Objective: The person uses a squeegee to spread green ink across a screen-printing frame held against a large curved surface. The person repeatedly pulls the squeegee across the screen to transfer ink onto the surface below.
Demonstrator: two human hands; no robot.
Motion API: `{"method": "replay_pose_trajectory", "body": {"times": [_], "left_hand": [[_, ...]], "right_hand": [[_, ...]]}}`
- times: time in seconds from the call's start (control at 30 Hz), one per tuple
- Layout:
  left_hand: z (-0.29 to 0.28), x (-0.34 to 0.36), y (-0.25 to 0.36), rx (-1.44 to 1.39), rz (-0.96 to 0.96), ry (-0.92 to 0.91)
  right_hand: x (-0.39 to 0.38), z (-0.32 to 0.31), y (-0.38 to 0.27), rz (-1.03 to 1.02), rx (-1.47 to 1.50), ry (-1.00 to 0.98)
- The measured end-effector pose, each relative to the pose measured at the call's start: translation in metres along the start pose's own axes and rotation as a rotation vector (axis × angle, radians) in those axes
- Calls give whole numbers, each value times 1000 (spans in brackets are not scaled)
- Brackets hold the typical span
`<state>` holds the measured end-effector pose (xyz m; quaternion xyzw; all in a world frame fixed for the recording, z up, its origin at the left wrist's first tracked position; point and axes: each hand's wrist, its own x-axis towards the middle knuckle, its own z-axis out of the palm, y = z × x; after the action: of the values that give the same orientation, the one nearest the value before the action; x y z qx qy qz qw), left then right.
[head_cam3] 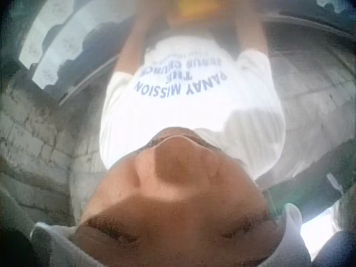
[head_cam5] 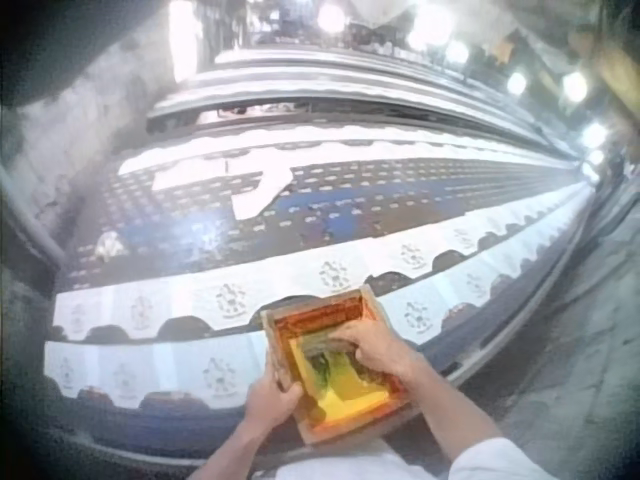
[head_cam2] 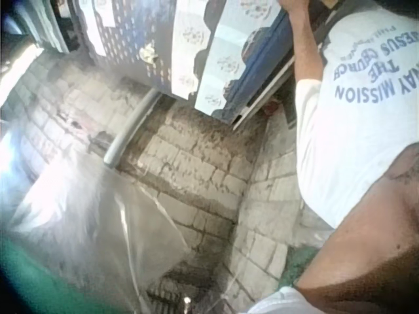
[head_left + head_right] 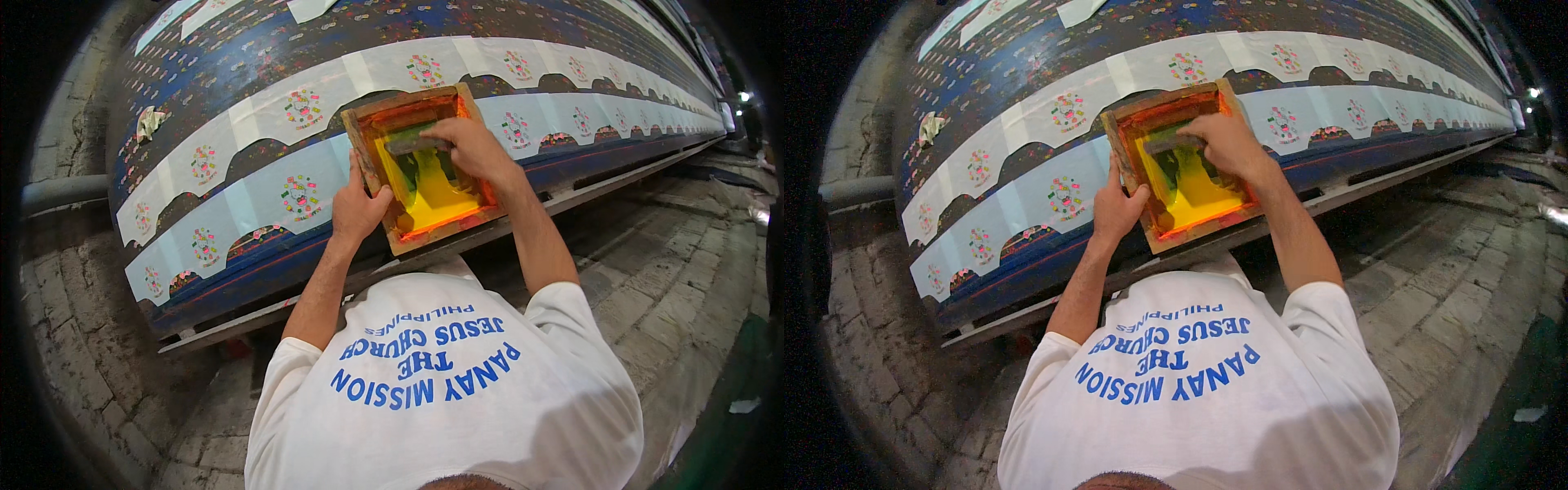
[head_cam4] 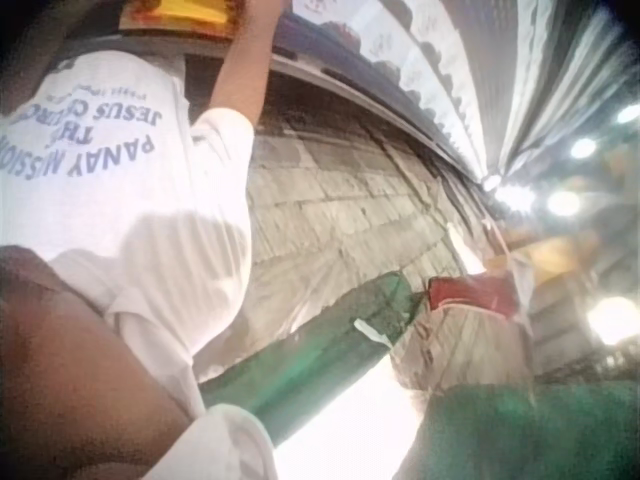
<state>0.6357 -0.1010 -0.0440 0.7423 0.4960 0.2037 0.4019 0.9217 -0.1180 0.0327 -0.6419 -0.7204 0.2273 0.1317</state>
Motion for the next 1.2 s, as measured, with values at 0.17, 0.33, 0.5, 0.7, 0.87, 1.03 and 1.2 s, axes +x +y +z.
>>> {"method": "replay_pose_trajectory", "body": {"times": [0.17,0.33,0.5,0.7,0.87,1.03,1.2], "left_hand": [[-1,0,4,15,-31,-9],[0,3,7,10,-90,-50],[-1,2,7,36,-88,-14],[39,22,79,-63,-45,-10],[122,50,111,-69,-6,-8],[170,67,159,-50,-109,-74],[182,69,160,-128,-121,-62]], "right_hand": [[-84,17,-30,52,43,27],[-119,32,-44,126,2,103],[-122,33,-28,8,-29,158],[-144,-13,25,1,-26,200],[-172,-50,100,51,-56,185],[-194,-64,158,80,-59,167],[-196,-68,174,-5,-56,147]]}}
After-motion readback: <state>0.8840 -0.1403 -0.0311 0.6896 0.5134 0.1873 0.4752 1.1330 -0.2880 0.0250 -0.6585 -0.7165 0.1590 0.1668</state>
